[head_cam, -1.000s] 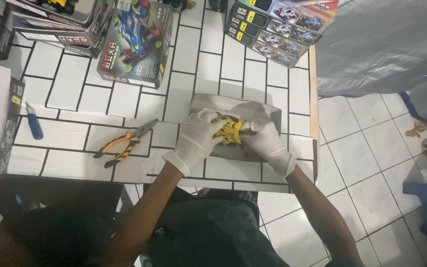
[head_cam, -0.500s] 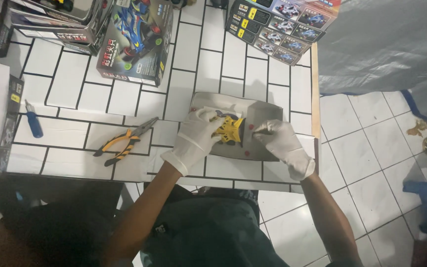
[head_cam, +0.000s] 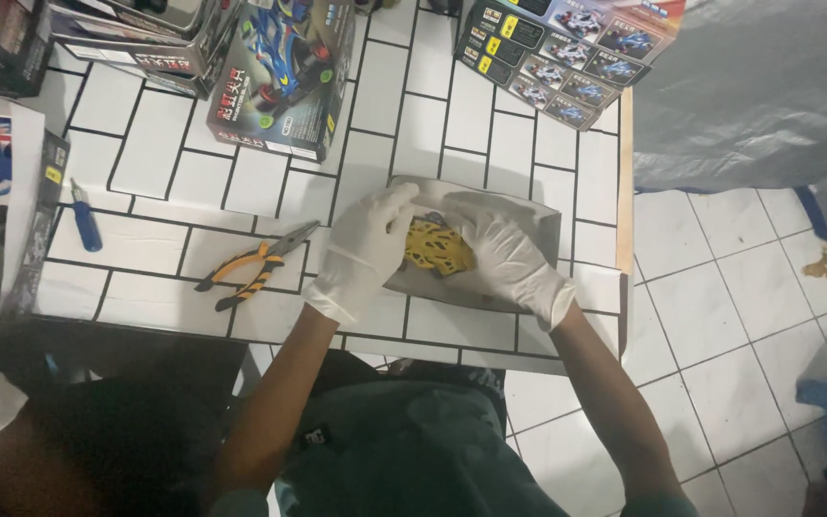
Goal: Assembling a plastic toy car model by cutting parts from a sprue and fitting them together
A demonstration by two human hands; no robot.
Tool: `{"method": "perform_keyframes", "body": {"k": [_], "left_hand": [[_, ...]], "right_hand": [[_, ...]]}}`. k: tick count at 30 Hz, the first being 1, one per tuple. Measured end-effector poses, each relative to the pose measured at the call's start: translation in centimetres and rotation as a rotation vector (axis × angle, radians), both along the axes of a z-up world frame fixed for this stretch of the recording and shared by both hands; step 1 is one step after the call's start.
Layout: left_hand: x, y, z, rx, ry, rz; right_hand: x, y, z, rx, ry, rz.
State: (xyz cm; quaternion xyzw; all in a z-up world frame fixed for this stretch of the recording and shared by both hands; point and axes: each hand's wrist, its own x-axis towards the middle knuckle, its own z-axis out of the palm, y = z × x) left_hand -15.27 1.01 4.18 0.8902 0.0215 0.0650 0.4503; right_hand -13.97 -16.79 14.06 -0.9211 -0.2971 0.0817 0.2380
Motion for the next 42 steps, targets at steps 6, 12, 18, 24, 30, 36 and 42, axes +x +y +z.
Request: {"method": "perform_keyframes", "body": {"k": [6, 12, 18, 24, 30, 36, 42], "left_hand": [[-2.2, 1.1, 2.0, -0.042, 0.108, 0.163], [-4.1, -0.5, 5.3, -0.305, 0.110, 0.355], [-3.1, -6.0, 6.3, -0.831, 0.393, 0.286], [-1.3, -6.5, 3.7, -0.457, 0.284, 0.350], [-1.2, -5.3, 6.7, -0.206, 0.194, 0.155], [-1.4, -4.7, 5.5, 0.178, 0.029, -0.133], [-1.0, -4.0, 4.7, 0.152, 0.153, -0.191]], "right_hand": [[1.1, -3.2, -5.8, -0.132, -0.115, 0.059], [1.4, -7.0, -6.4, 0.297, 0.037, -0.118], [-1.7, -1.9, -5.4, 0.399, 0.020, -0.472], [-2.7, -0.9, -4.2, 0.603, 0.342, -0.399], [1.5, -4.6, -8.6, 0.843, 0.229, -0.737], [3.5, -5.1, -12.5, 1.027, 0.346, -0.840], [1.8, -5.2, -9.4, 1.040, 0.365, -0.635]]}}
